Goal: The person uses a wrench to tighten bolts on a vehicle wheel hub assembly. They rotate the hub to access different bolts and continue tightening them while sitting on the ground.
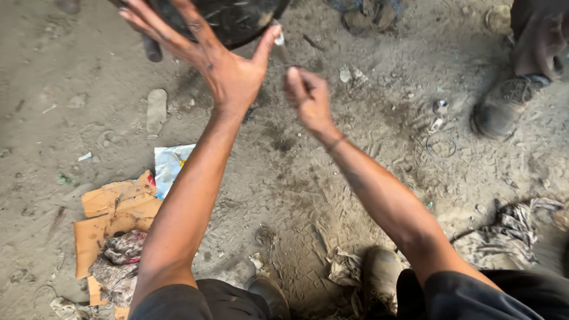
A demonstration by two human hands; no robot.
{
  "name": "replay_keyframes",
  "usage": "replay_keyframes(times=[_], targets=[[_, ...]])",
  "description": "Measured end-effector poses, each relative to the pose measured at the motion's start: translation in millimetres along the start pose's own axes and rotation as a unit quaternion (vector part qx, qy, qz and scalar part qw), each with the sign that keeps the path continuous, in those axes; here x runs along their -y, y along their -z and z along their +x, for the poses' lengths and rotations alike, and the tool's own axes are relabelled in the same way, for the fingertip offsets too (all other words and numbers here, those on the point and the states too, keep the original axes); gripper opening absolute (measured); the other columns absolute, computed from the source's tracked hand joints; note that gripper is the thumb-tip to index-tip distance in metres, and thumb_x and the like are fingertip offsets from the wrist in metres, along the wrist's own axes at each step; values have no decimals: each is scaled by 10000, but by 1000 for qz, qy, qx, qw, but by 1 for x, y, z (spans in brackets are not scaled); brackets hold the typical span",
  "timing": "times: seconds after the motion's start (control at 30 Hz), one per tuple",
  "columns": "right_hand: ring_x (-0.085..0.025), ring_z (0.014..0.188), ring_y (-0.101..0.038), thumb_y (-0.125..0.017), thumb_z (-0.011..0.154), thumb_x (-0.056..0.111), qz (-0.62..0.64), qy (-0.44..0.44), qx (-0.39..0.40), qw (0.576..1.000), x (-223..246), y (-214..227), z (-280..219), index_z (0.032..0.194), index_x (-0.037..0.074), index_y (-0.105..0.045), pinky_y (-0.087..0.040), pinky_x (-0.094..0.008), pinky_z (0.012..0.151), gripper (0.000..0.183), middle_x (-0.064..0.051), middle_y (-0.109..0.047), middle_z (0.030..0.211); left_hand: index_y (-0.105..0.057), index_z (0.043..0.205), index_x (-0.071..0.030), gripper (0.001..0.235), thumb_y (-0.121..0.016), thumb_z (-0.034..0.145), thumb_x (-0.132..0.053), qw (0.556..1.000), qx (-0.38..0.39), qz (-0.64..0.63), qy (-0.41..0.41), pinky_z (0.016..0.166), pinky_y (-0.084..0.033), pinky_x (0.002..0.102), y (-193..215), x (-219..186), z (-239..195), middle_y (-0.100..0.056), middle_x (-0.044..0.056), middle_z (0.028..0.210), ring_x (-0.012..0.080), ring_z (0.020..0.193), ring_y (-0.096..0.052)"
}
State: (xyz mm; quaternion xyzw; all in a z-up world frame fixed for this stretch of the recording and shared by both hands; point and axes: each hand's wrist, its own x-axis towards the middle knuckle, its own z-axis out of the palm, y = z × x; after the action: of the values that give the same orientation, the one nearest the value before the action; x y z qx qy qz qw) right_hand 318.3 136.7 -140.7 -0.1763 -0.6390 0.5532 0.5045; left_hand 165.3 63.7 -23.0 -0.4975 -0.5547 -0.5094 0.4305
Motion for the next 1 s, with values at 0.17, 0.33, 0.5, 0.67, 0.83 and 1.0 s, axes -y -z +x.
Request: replay_keyframes(times=[0.17, 0.33, 0.5, 0.67, 0.83, 1.0], targets=[[-163, 445, -448, -542, 1120, 520, -445, 122, 116, 879, 76, 81, 42, 787, 104, -676, -362, -379, 429, 550, 17, -529, 574, 200, 1653, -430, 1281, -825, 919, -659, 999, 34, 17, 9, 1215, -12, 692, 7, -3, -3, 327, 85, 1661, 400, 1532, 270], [-207, 503, -524, -708, 1099, 567, -561, 216, 126, 789, 137, 107, 75, 919, 89, -761, -393, -381, 480, 513, -55, -578, 616, 218, 1638, -440, 1276, -800, 894, -632, 999, 42, 15, 15, 1225, -18, 667, 8, -4, -3, 332, 80, 1687, 385, 1511, 249], [-262, 545, -527, -727, 1080, 505, -544, 272, 41, 793, 121, 85, 57, 814, 78, -742, -426, -404, 572, 503, -67, -545, 600, 192, 1653, -450, 1286, -832, 901, -650, 999, 34, 20, 19, 1217, -26, 667, 8, -7, -3, 297, 74, 1709, 392, 1553, 244], [-223, 528, -499, -689, 1067, 458, -495, 197, 106, 839, 109, 101, 53, 848, 65, -711, -397, -397, 567, 450, -43, -524, 612, 164, 1673, -454, 1273, -850, 921, -618, 999, 33, 23, 18, 1202, -63, 682, -1, 1, -19, 274, 101, 1703, 409, 1571, 237], [-209, 534, -487, -735, 1052, 479, -464, 193, 46, 863, 80, 115, 53, 742, 61, -677, -362, -394, 556, 524, -36, -511, 609, 176, 1656, -405, 1259, -813, 892, -560, 995, 78, 7, 68, 1196, -138, 700, -14, 25, -41, 311, 180, 1655, 454, 1507, 223], [-165, 589, -518, -780, 1011, 519, -448, 254, 21, 857, 59, 112, 49, 722, 75, -660, -371, -357, 604, 543, -1, -534, 605, 178, 1641, -433, 1380, -978, 907, -603, 999, 15, 39, -27, 1221, -103, 745, -22, 50, -48, 268, 68, 1694, 395, 1546, 213]])
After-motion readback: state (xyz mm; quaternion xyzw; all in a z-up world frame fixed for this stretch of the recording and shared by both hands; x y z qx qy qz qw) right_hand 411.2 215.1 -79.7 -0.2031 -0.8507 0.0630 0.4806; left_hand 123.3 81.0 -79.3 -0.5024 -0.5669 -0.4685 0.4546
